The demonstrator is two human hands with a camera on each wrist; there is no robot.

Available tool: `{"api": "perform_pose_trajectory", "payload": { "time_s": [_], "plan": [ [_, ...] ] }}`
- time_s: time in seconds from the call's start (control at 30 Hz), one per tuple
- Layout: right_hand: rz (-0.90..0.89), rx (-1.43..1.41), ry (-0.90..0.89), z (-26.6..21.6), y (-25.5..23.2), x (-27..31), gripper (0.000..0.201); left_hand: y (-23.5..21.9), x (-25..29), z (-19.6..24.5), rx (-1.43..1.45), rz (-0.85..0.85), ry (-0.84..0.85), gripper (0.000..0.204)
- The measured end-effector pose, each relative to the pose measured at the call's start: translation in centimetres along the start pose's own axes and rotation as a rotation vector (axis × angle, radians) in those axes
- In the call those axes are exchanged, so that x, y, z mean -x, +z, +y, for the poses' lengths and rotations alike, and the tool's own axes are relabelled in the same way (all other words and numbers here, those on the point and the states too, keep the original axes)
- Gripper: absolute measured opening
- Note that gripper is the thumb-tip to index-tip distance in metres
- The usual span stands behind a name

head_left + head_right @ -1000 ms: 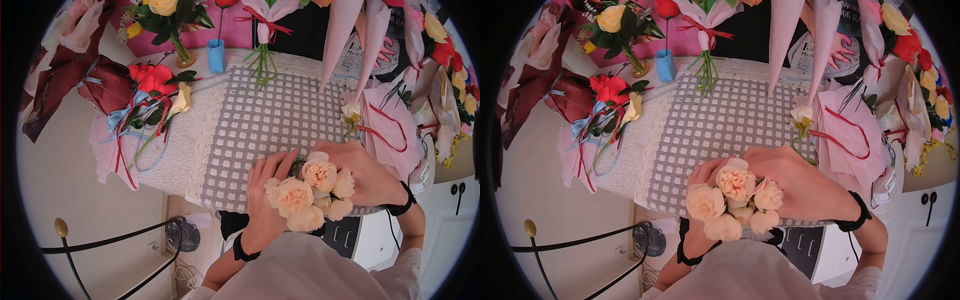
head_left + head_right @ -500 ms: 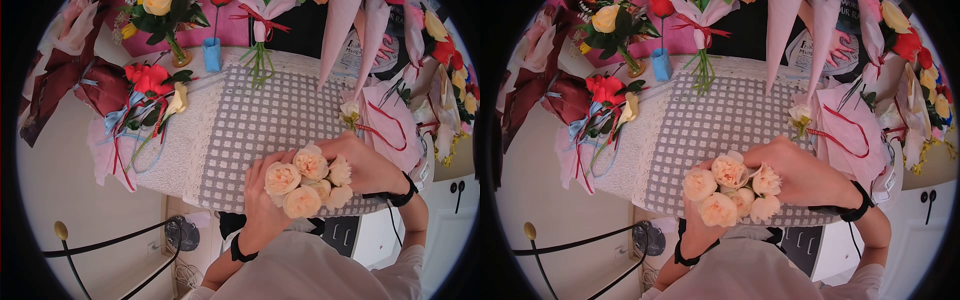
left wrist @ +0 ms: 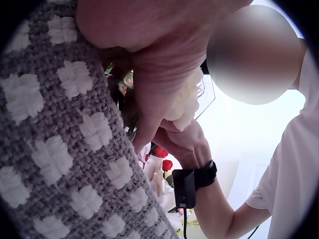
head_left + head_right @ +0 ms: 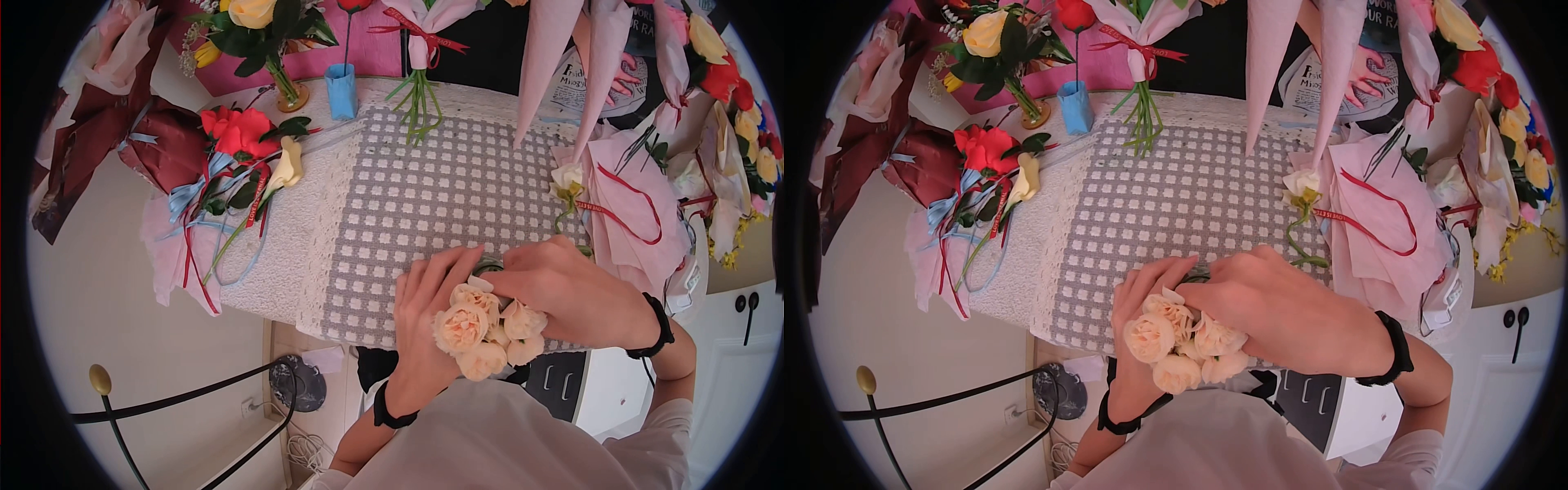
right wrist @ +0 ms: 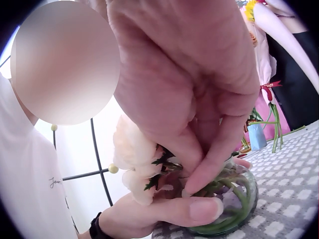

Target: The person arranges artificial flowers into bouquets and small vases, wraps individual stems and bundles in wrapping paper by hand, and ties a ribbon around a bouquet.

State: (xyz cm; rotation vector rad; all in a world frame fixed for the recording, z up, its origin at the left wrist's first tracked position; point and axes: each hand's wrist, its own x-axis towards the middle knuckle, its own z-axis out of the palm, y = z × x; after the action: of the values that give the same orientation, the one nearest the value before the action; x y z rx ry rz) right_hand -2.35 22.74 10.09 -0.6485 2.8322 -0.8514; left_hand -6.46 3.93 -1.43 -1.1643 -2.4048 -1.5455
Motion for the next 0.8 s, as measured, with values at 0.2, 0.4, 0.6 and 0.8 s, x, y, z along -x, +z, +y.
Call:
{"api": "perform_pose_trajectory", "payload": {
  "time_s": [0.2, 0.4, 0.6, 0.8],
  "plan": [
    [-0.18, -0.044, 0.136, -0.6, -0.7, -0.3, 0.045, -0.2, -0.3, 0.6, 0.017, 0.005, -0.012, 0.076],
    [-0.074, 0.027, 0.152, -0.7, 1.1, 0.8, 0.064, -0.6, -0.3, 0.8, 0.046, -0.014, -0.028, 0.078],
    [0.02, -0.186, 0.246, -1.7, 1.0, 0.1, 0.06, -0.1, 0.4, -0.2, 0.036, -0.015, 0.0, 0.076],
    [0.2, -0.4, 0.174, -2.1, 1.5, 0.8, 0.051, -1.6, -0.4, 0.2, 0.206, -0.024, 0.004, 0.081]
  ]
}}
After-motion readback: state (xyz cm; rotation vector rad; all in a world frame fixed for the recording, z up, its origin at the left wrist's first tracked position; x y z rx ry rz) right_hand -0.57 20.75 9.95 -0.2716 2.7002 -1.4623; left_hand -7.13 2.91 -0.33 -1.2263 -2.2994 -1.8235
